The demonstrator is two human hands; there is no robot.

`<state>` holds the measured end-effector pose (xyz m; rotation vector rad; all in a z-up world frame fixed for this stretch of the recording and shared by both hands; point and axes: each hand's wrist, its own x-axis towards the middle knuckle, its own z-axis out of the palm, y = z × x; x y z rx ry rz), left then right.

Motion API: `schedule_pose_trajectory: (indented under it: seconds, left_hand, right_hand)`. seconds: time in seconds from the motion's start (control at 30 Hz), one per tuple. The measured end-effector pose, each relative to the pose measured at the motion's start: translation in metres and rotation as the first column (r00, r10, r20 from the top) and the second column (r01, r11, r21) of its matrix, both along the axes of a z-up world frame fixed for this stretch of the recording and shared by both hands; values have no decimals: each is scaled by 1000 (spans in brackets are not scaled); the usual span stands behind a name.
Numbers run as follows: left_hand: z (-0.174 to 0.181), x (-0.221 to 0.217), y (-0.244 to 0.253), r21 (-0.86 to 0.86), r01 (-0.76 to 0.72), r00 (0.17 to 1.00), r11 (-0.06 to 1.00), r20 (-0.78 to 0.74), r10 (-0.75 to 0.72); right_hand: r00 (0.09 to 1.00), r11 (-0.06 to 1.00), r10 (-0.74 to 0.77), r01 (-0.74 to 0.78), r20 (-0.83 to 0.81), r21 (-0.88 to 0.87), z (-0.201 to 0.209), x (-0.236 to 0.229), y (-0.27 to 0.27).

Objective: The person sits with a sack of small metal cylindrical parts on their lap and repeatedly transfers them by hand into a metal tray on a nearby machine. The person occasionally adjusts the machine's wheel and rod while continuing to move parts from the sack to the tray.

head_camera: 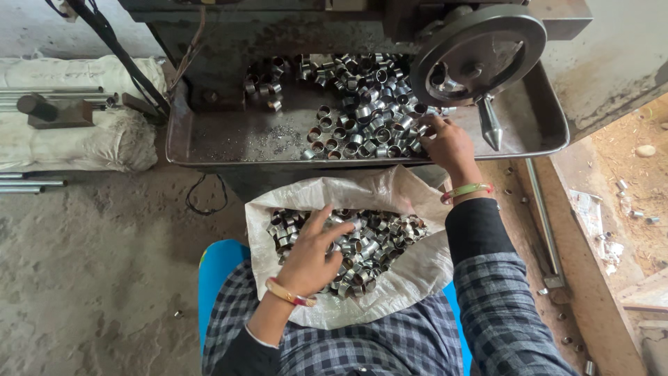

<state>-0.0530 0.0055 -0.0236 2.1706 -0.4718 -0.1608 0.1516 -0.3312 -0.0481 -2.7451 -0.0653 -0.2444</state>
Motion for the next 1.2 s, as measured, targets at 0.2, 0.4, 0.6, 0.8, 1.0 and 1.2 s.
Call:
schedule_pose_trajectory:
  seconds: [0.2, 0.4, 0.6, 0.8, 1.0, 1.2]
  left_hand:
    - [-6, -10, 2, 198, -160, 973, 967, 196, 121]
    - [-8, -10, 13, 163, -262, 961, 951, 135, 241]
    - [-3, -11, 16, -18, -314, 938, 949, 151, 313]
    - [3, -14, 22, -358, -316, 946, 878, -190, 263]
    - [-7, -10, 21, -782, -554, 763, 287, -615, -202]
    - [-20, -14, -5, -688, -725, 611, 30, -662, -435]
  right_hand:
    - [999, 998, -27, 28, -22, 47, 3, 0, -2]
    - [985, 988, -152, 152, 79, 5, -7, 4, 1]
    - [976, 988, 149, -153, 159, 13, -12, 9, -16]
    - [976, 976, 208, -203, 68, -80, -10, 15, -13]
    - [997, 931, -45, 21, 57, 366, 20, -4, 6]
    - [989, 213, 141, 16, -47, 977, 62, -79, 50]
